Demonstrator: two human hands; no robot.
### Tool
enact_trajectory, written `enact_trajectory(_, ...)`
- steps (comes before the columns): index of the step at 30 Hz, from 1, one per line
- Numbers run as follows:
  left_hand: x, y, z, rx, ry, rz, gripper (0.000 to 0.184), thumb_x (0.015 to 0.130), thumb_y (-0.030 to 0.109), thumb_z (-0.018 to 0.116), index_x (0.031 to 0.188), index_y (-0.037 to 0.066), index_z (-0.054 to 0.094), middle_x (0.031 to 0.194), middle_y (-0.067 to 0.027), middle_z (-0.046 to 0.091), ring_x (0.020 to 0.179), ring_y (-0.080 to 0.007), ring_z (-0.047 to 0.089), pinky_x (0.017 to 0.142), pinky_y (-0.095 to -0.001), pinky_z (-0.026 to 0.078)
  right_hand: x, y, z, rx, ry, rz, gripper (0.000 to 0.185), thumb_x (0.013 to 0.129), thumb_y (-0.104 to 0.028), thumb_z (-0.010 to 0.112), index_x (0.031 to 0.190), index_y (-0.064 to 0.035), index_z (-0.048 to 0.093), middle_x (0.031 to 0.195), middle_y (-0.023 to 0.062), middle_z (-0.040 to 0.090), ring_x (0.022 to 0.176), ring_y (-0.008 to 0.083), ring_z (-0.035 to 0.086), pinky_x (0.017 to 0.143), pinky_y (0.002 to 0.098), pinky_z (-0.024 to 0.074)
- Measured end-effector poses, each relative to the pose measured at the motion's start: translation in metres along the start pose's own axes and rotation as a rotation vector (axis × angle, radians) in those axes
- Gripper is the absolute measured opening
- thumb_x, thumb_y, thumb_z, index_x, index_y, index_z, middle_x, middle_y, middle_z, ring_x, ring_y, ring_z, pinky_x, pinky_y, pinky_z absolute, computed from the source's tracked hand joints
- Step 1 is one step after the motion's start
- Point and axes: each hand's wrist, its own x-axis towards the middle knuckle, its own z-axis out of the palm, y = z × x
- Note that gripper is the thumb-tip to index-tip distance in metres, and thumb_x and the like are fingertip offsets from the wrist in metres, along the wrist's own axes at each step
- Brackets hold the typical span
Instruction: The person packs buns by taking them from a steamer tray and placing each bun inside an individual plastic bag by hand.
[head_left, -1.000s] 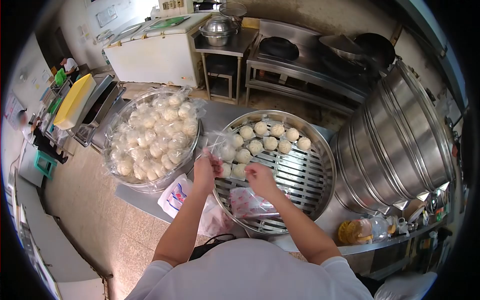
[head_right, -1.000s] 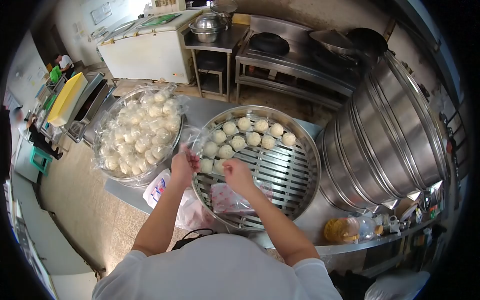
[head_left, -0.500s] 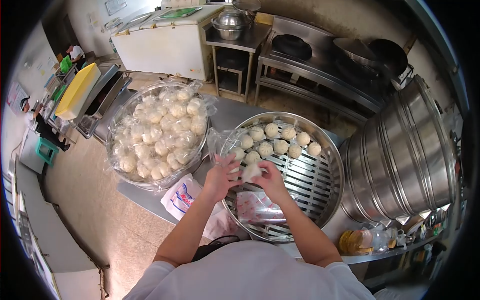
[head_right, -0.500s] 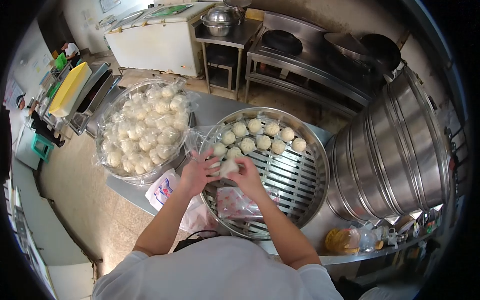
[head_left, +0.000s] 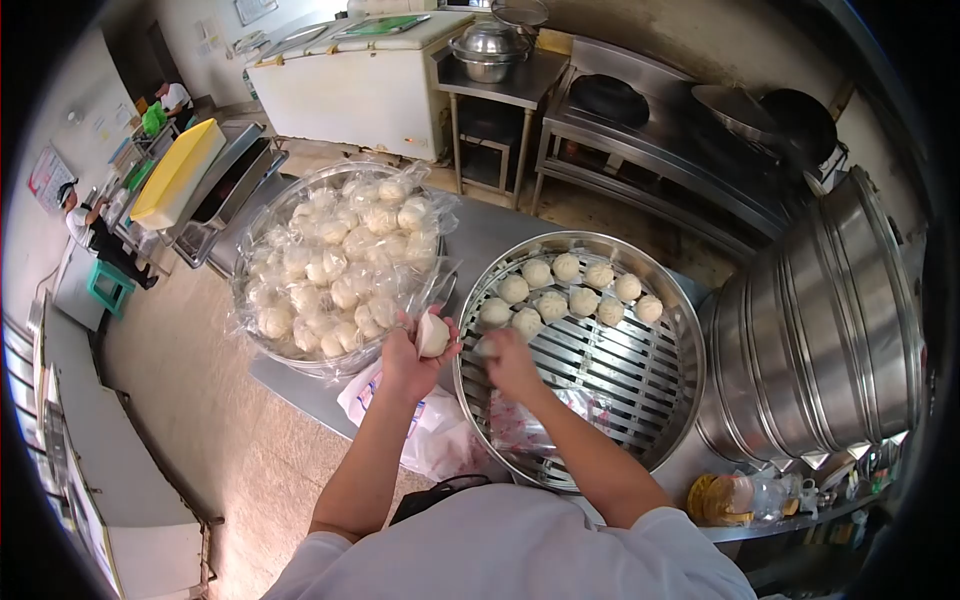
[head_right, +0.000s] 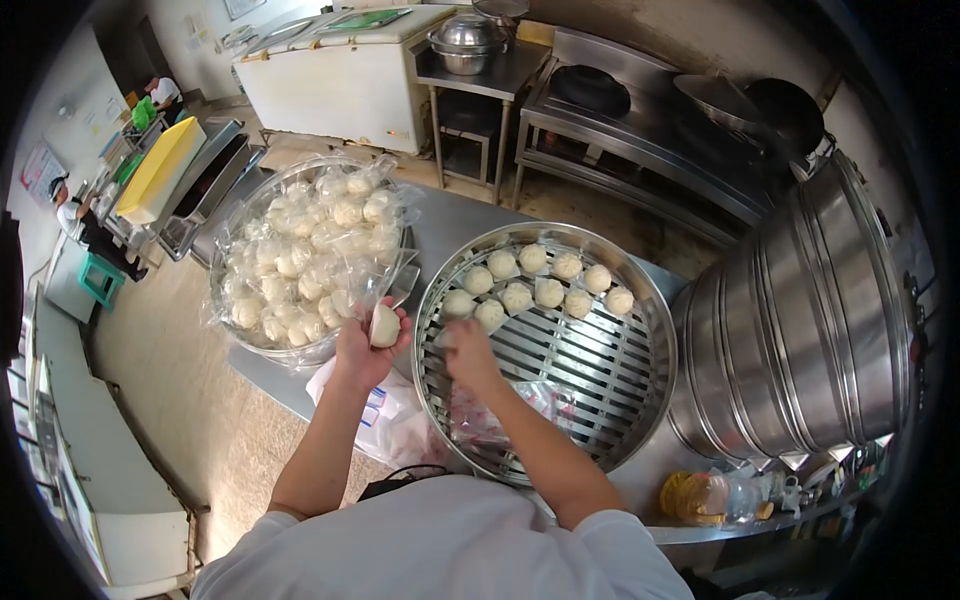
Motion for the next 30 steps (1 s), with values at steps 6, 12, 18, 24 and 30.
enact_trajectory(6, 0.005, -0.045, 0.016, 0.065, 0.041, 0.075, 0.052, 0.114, 0.039, 0.025, 0.137, 0.003, 0.055, 0.128, -0.0141, 0.065, 0.118, -0.0292, 0.063, 0.1, -0.047, 0.054, -0.03, -0.099, -0.114, 0.31, 0.27, 0.067, 0.06, 0.079, -0.014, 0.086, 0.13, -0.0017, 0.057, 0.122, 0.0214, 0.062, 0.104, 0.0326, 0.064, 0.089, 0.0403, 0.0533)
enact_trajectory(12, -0.015, -0.1, 0.062, 0.172, -0.098, -0.033, 0.045, 0.112, 0.021, 0.024, 0.147, 0.003, 0.045, 0.135, -0.0133, 0.062, 0.117, -0.0265, 0.064, 0.101, -0.0399, 0.054, -0.051, -0.101, -0.126, -0.149, 0.119, -0.296, 0.068, 0.084, -0.02, 0.083, 0.143, -0.0073, 0.051, 0.141, 0.0182, 0.053, 0.129, 0.038, 0.051, 0.108, 0.0478, 0.0423)
enact_trajectory(18, -0.036, -0.152, 0.072, 0.193, -0.143, 0.02, 0.045, 0.111, 0.021, 0.028, 0.145, -0.001, 0.048, 0.137, -0.0162, 0.059, 0.117, -0.0264, 0.063, 0.098, -0.0389, 0.054, -0.089, -0.075, -0.101, 0.5, 0.316, 0.22, 0.064, 0.1, -0.027, 0.065, 0.152, 0.0002, 0.04, 0.15, 0.023, 0.046, 0.132, 0.0333, 0.052, 0.113, 0.0421, 0.0411)
enact_trajectory(24, 0.011, -0.175, 0.033, 0.894, -0.295, 0.2, 0.041, 0.107, 0.024, 0.047, 0.137, -0.005, 0.051, 0.106, -0.0152, 0.07, 0.092, -0.0226, 0.067, 0.083, -0.0367, 0.053, -0.113, -0.061, -0.118, 1.32, 0.395, 0.654, 0.05, 0.096, -0.02, 0.06, 0.142, -0.0057, 0.047, 0.121, 0.0135, 0.063, 0.105, 0.0263, 0.067, 0.085, 0.0424, 0.0581)
enact_trajectory(30, -0.024, -0.143, 0.061, 1.395, -0.138, 0.654, 0.026, 0.094, 0.013, 0.072, 0.112, -0.002, 0.062, 0.062, -0.0068, 0.061, 0.056, -0.0162, 0.059, 0.055, -0.035, 0.047, -0.165, -0.106, -0.179, 1.245, 0.265, 0.644, 0.04, 0.095, -0.023, 0.062, 0.132, -0.0087, 0.06, 0.113, 0.0088, 0.068, 0.093, 0.0217, 0.07, 0.062, 0.0378, 0.0593)
